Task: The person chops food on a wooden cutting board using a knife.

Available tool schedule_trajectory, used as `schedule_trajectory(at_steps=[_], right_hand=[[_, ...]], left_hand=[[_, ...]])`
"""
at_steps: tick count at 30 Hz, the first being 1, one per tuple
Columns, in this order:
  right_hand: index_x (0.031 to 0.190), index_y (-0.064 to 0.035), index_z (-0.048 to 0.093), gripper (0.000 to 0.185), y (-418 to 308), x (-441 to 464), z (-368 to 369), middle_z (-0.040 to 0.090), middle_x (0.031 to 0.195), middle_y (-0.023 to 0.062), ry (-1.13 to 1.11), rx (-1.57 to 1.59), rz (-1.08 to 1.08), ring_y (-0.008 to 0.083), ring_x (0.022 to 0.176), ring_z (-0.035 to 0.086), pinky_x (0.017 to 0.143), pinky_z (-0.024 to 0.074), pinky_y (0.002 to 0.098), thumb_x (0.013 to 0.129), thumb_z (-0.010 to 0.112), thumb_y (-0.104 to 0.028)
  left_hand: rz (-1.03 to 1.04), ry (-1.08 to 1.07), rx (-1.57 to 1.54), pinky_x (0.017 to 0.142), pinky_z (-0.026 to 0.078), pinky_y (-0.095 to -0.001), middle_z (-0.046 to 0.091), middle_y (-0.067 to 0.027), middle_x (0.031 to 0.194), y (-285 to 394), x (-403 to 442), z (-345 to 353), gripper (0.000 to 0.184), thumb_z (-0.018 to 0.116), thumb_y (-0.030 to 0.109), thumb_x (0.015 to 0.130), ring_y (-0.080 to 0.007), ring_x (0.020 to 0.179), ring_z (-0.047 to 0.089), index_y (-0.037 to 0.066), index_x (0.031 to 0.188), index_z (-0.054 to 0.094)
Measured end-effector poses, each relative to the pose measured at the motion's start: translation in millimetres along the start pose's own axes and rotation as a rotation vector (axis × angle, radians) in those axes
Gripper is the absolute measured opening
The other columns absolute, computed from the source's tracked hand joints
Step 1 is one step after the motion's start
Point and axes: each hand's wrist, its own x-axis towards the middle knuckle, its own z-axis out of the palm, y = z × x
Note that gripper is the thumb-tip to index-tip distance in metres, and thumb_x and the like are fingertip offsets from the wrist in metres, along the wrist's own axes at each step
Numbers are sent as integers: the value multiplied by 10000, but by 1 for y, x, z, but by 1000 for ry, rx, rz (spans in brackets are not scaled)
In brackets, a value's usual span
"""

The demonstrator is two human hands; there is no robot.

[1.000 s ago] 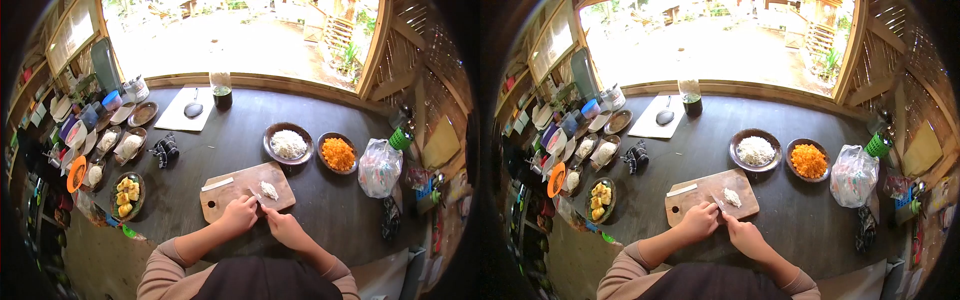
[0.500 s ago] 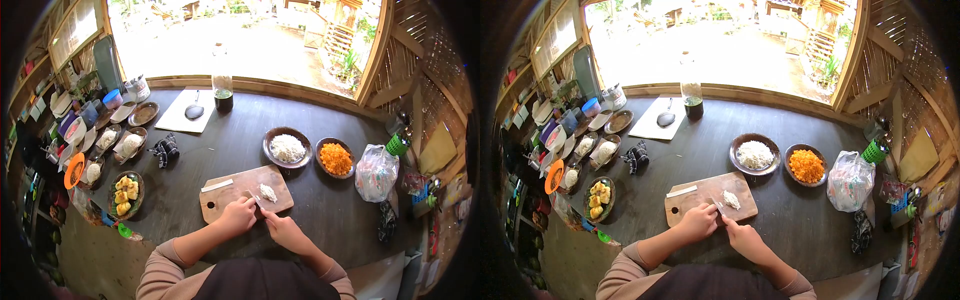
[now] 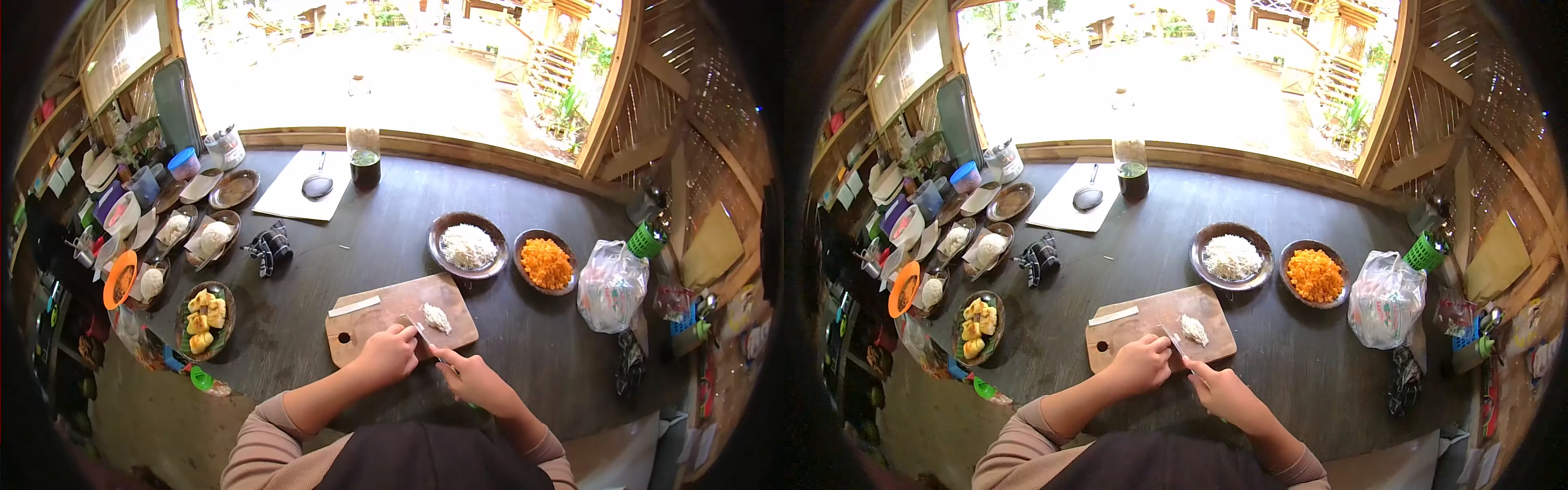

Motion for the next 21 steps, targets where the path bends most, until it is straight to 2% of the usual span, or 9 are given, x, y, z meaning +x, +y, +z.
schedule_trajectory(at_steps=[3, 5, 6, 8, 12, 14, 15, 17, 21], right_hand=[[1350, -117, 563, 355, 7, 4, 5, 629, 645, 181, 4, -2, 9, 195, 480, 611, 526, 521, 348, 997, 555, -139], [1355, -111, 560, 359, 24, 13, 14, 626, 661, 205, 111, -118, -186, 225, 486, 615, 539, 520, 367, 997, 549, -133], [1355, -111, 560, 359, 32, 17, 18, 626, 661, 205, 115, -115, -180, 225, 486, 615, 539, 520, 367, 997, 549, -133], [1361, -102, 554, 365, 44, 26, 23, 620, 666, 220, 238, -169, -379, 251, 497, 621, 551, 519, 381, 997, 545, -131], [1364, -92, 551, 370, 42, 28, 27, 619, 657, 209, 272, -207, -438, 241, 506, 627, 554, 525, 373, 997, 544, -128], [1336, -86, 567, 368, 23, 17, 20, 625, 723, 277, 156, -94, -227, 393, 597, 651, 581, 527, 432, 968, 566, -113], [1336, -86, 567, 368, 15, 12, 16, 625, 723, 277, 151, -100, -234, 393, 597, 651, 581, 527, 432, 968, 566, -113], [1370, -120, 557, 378, 4, 3, 5, 639, 654, 173, 32, -99, -64, 197, 502, 623, 539, 525, 346, 992, 556, -132], [1378, -134, 554, 389, 4, 1, 0, 646, 657, 158, -12, -45, -4, 179, 495, 617, 533, 522, 336, 989, 566, -139]], left_hand=[[-18, -31, 3, 853, 517, -343, 636, -105, 1052, 0, 0, 1, 237, 626, 223, 809, -255, 967, 607, 8, 889, 684], [-17, 18, 3, 867, 514, -338, 638, -100, 1039, 2, -2, 2, 239, 622, 219, 812, -254, 978, 608, 10, 908, 689], [-11, 14, 1, 867, 514, -338, 638, -100, 1039, 1, -3, 5, 239, 622, 219, 812, -254, 978, 608, 10, 908, 689], [26, 116, 8, 773, 543, -349, 626, -78, 1022, -3, -2, 12, 232, 625, 231, 817, -242, 943, 598, 23, 889, 699], [53, 112, 36, 774, 544, -349, 629, -71, 1025, -4, -4, 12, 237, 621, 232, 823, -243, 958, 601, 29, 911, 705], [7, 33, -18, 873, 511, -340, 638, -98, 1014, -3, -3, 9, 237, 618, 218, 815, -256, 988, 600, 11, 910, 687], [0, 41, -16, 873, 511, -340, 638, -98, 1014, -3, -4, 9, 237, 618, 218, 815, -256, 988, 600, 11, 910, 687], [21, 67, 12, 864, 512, -339, 633, -96, 1013, -3, -4, 10, 229, 620, 223, 814, -257, 982, 598, 14, 889, 678], [9, 41, 0, 855, 516, -337, 631, -100, 1023, -2, -4, 5, 224, 621, 227, 814, -259, 985, 599, 17, 869, 674]])
